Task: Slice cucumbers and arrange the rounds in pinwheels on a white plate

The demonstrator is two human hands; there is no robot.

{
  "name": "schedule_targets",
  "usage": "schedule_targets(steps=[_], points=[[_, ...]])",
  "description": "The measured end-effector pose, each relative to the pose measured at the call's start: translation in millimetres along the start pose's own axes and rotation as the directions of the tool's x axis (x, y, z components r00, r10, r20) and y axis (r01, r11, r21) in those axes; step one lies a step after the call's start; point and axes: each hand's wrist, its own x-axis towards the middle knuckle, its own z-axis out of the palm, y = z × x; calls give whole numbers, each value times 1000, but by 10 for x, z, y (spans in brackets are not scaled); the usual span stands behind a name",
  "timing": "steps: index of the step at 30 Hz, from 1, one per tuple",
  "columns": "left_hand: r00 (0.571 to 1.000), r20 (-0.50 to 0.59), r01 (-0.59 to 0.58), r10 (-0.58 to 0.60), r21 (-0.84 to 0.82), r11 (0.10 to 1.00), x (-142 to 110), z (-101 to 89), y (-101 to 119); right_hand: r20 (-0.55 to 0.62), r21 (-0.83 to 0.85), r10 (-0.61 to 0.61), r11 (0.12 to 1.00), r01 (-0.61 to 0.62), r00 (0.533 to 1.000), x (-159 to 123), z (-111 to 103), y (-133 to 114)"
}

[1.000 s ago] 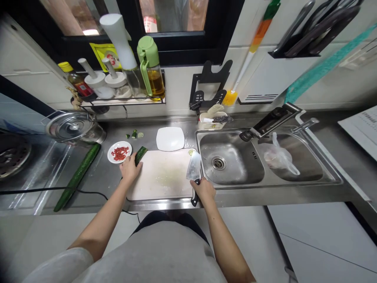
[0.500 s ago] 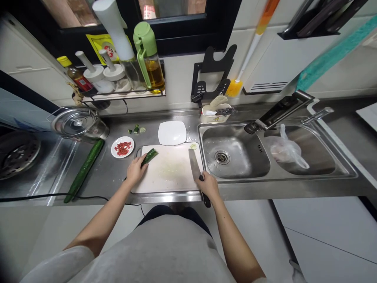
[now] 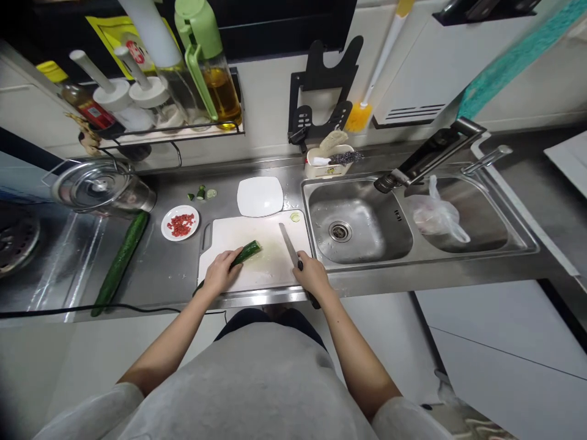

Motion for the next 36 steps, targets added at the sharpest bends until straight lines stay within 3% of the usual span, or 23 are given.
schedule_targets(steps=[7,10,16,22,29,36], points=[[999,29,29,-31,48,998,21,-9,19,58,-119,12,993,-5,998,44,-34,-45],[1000,-6,29,-29,39,999,71,-10,66,89,-135,23,991,-11,996,70,-60,-50],[977,-115,-192,179,-110,975,310,90,126,94,-199,86,978,-66,992,143,-57,-106],[970,-130,-225,206,-152,962,347,183,52,132,-163,162,977,-139,978,216,-12,-175],[963,-156,-237,218,-112,965,269,252,23,161,-157,43,987,-17,986,159,10,-420],[968,-104,-236,227,-91,967,284,235,21,244,-172,-45,981,89,969,42,40,-751]])
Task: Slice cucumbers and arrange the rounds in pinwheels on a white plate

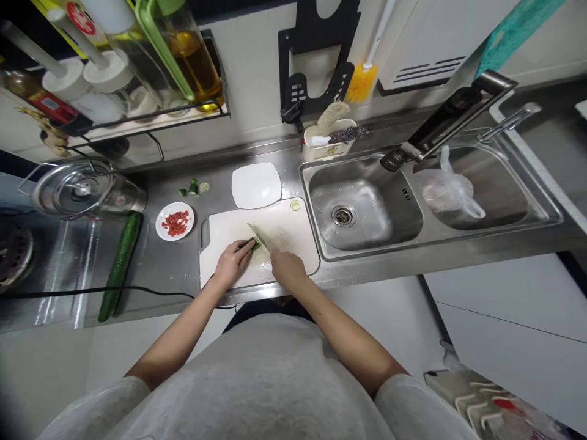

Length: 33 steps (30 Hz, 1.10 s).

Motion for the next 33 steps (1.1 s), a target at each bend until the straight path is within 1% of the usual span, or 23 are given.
schedule_targets(steps=[9,18,21,26,29,33], points=[[1000,-3,8,-8,-2,1000,-9,8,-13,-15,-24,-21,1000,21,1000,-19,72,-73],[1000,-16,7,-6,9,1000,-17,35,-22,1,-33,6,999,-6,1000,-76,48,-160],[999,-29,-12,13,12,1000,-17,42,-30,6,-48,7,999,-7,1000,-81,40,-199],[994,-86,-70,73,37,997,-9,49,-48,28,-73,7,997,-5,1000,-70,31,-264],[990,-111,-83,87,45,996,-9,58,-50,42,-71,11,997,-8,999,-68,38,-274],[989,-118,-84,89,44,995,-14,68,-43,14,-68,11,998,-10,1000,-69,63,-265]])
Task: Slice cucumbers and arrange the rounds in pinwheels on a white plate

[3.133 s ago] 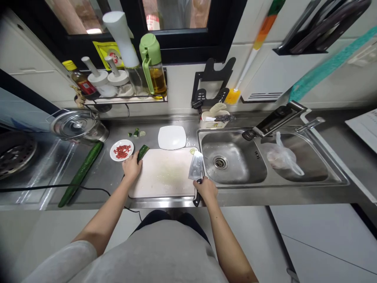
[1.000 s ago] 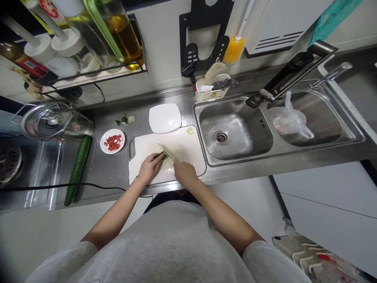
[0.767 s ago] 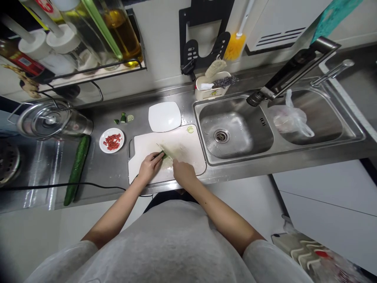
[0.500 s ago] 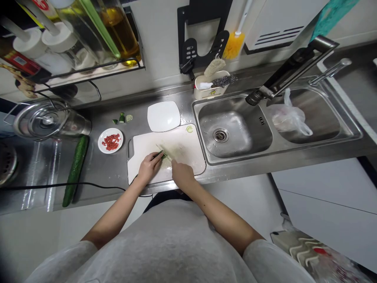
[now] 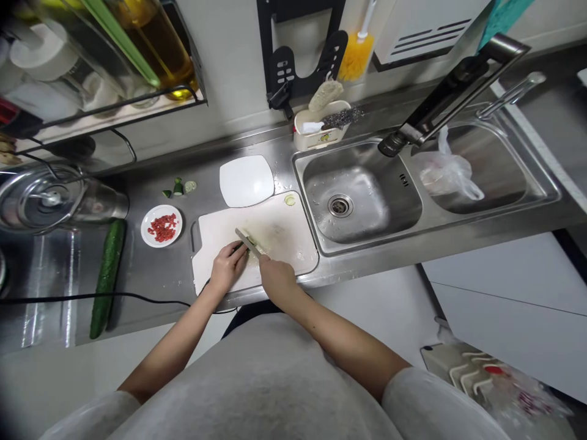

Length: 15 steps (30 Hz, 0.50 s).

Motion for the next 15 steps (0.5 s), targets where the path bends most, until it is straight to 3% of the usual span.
schedule_targets(steps=[15], points=[[1000,-10,-10,9,-19,1000,7,6,-12,-28,30,10,1000,-9,1000,47,-2,-58]])
